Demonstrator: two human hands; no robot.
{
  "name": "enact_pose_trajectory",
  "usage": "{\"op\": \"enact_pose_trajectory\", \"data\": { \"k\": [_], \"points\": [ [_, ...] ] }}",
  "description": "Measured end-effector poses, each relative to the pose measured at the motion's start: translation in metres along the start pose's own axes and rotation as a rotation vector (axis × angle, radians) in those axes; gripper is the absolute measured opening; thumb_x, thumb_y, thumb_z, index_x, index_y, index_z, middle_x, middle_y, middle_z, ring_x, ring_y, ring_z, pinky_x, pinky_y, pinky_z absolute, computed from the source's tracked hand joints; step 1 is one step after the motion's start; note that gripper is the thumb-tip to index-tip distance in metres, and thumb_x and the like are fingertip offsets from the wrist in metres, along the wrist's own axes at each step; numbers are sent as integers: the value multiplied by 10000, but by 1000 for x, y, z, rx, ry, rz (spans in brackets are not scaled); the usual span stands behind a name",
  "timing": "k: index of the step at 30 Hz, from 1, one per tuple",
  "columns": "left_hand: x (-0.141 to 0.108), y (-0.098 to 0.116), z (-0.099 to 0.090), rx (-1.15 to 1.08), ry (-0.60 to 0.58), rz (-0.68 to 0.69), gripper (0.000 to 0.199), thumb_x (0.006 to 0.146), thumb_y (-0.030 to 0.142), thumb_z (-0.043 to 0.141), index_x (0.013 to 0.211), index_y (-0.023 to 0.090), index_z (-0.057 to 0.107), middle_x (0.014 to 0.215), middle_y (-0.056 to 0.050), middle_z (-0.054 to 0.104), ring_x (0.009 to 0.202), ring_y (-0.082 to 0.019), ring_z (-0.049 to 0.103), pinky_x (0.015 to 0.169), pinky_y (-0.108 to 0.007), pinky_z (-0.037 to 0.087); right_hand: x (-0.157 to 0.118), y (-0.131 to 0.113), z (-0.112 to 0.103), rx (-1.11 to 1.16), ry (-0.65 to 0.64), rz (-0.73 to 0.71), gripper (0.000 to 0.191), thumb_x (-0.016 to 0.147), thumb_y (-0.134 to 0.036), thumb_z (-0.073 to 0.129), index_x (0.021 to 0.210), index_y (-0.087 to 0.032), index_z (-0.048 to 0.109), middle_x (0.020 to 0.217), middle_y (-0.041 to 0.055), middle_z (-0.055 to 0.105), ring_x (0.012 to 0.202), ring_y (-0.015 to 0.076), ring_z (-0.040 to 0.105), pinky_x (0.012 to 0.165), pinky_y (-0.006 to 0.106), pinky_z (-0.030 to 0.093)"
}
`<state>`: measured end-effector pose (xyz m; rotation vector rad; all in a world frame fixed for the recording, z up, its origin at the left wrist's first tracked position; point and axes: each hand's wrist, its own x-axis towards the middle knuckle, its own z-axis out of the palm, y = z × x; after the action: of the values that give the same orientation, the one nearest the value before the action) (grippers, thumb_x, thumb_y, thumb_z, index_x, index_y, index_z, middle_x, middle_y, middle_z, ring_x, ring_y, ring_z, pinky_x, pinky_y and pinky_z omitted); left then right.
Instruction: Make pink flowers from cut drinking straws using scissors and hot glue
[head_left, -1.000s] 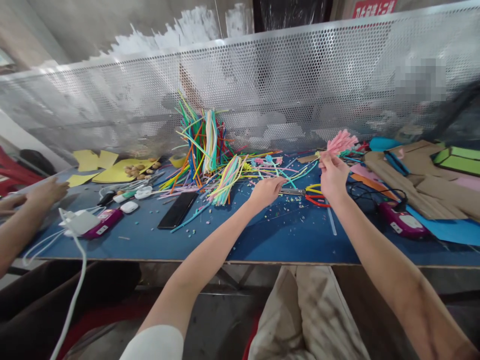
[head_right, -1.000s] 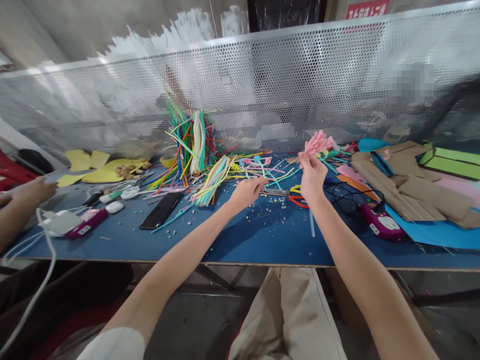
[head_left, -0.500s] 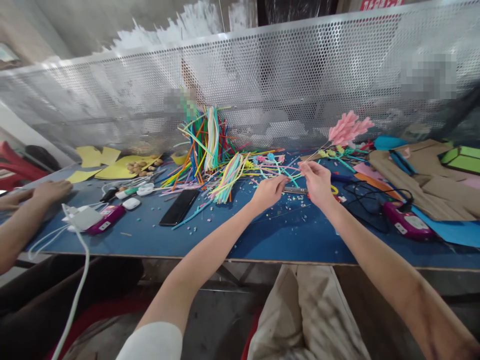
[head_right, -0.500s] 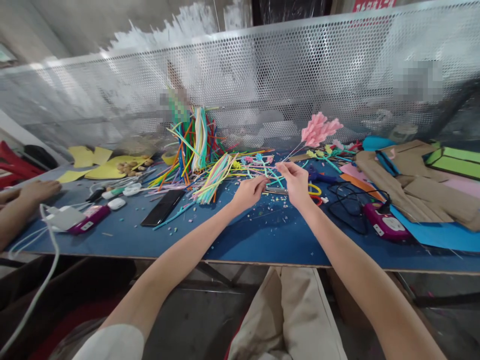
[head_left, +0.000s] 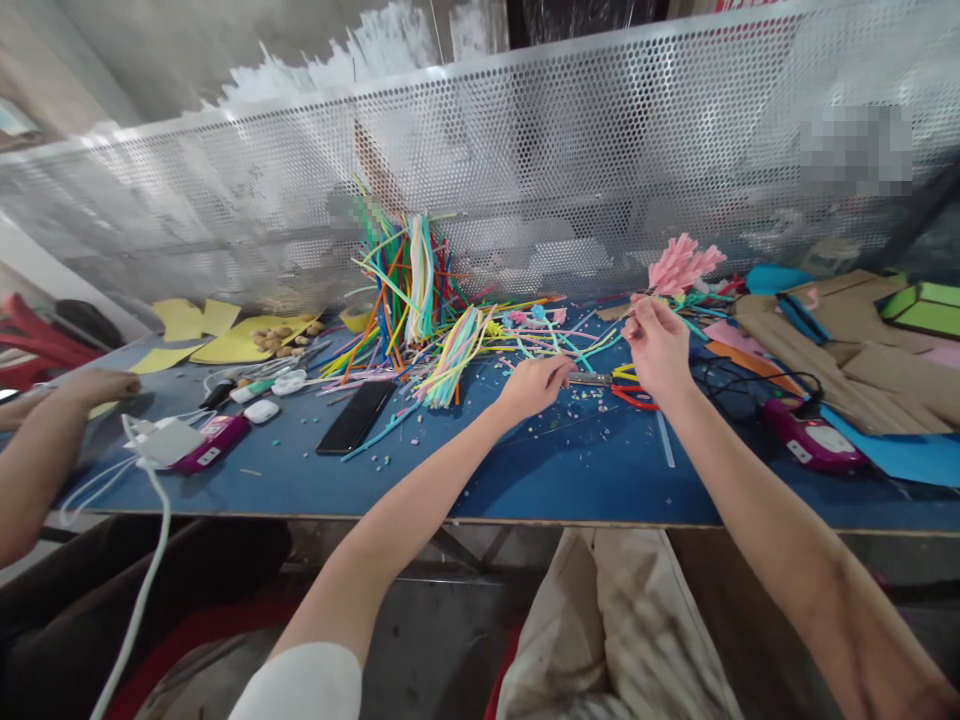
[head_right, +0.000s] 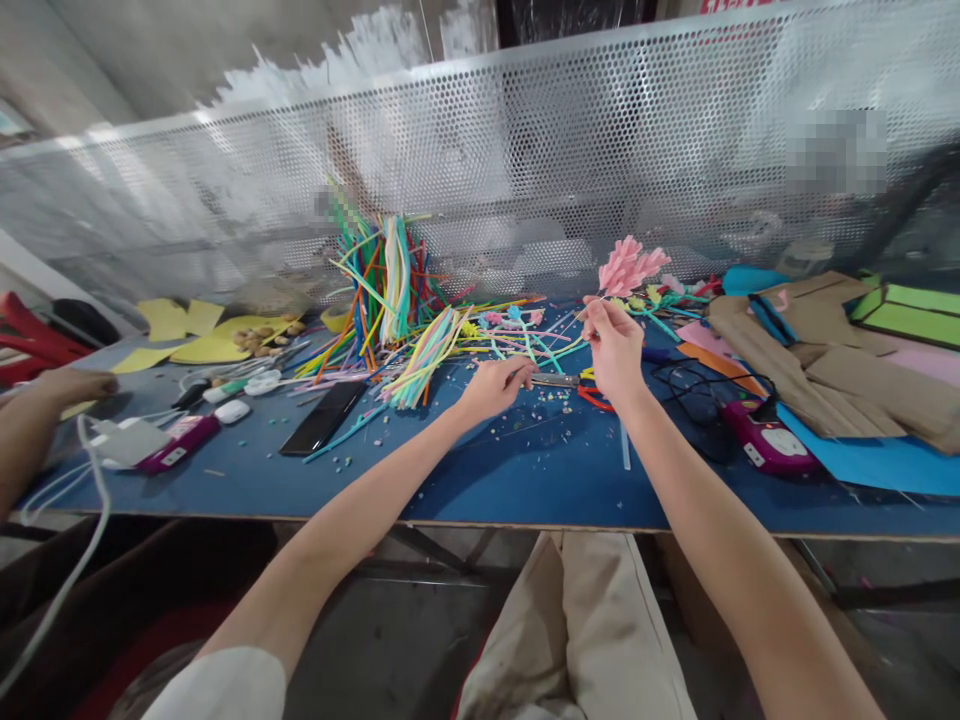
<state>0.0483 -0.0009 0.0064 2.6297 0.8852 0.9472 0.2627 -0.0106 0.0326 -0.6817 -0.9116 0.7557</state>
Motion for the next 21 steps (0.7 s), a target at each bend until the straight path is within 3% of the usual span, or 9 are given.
{"op": "enact_pose_trajectory", "data": {
  "k": [7, 11, 13, 16, 21],
  "points": [
    [-4, 15, 1, -237, -4, -117, 300, 1043, 332, 410, 1041, 182, 670, 843, -3, 759, 475, -80, 606, 599, -216, 504, -18, 18, 12, 45, -195, 211, 403, 626, -559, 868, 814, -228, 737, 765, -18, 623, 584, 75, 466, 549, 251, 435],
    [-6, 23, 4, -411, -69, -185, 326, 1045, 366, 387, 1088, 182, 653, 939, -34, 776, 494, -103, 657, 514, -223, 498, -26, 29, 15, -13, -302, 302, 429, 617, -564, 868, 819, -206, 746, 646, -38, 584, 565, 82, 477, 568, 254, 455],
    [-5, 22, 4, -318, -58, -164, 326, 1034, 364, 415, 1029, 187, 688, 894, -32, 779, 560, -127, 688, 567, -238, 516, -26, 32, 14, -98, -287, 269, 412, 628, -557, 860, 796, -197, 750, 623, -35, 603, 546, 83, 484, 547, 251, 447],
    [-2, 13, 1, -1, 13, -133, 345, 1004, 400, 483, 892, 218, 754, 805, -26, 769, 689, -177, 714, 684, -277, 524, -20, 33, 8, -246, -235, 222, 401, 663, -556, 829, 791, -184, 757, 718, 18, 709, 556, 105, 556, 517, 257, 456],
    [5, -24, -21, 192, 167, -252, 251, 967, 379, 558, 1035, 266, 771, 969, -37, 780, 896, -216, 717, 792, -300, 520, -4, 32, -14, -537, -177, 143, 370, 751, -508, 748, 838, -148, 759, 756, 81, 748, 559, 153, 650, 523, 290, 533]
  ]
}}
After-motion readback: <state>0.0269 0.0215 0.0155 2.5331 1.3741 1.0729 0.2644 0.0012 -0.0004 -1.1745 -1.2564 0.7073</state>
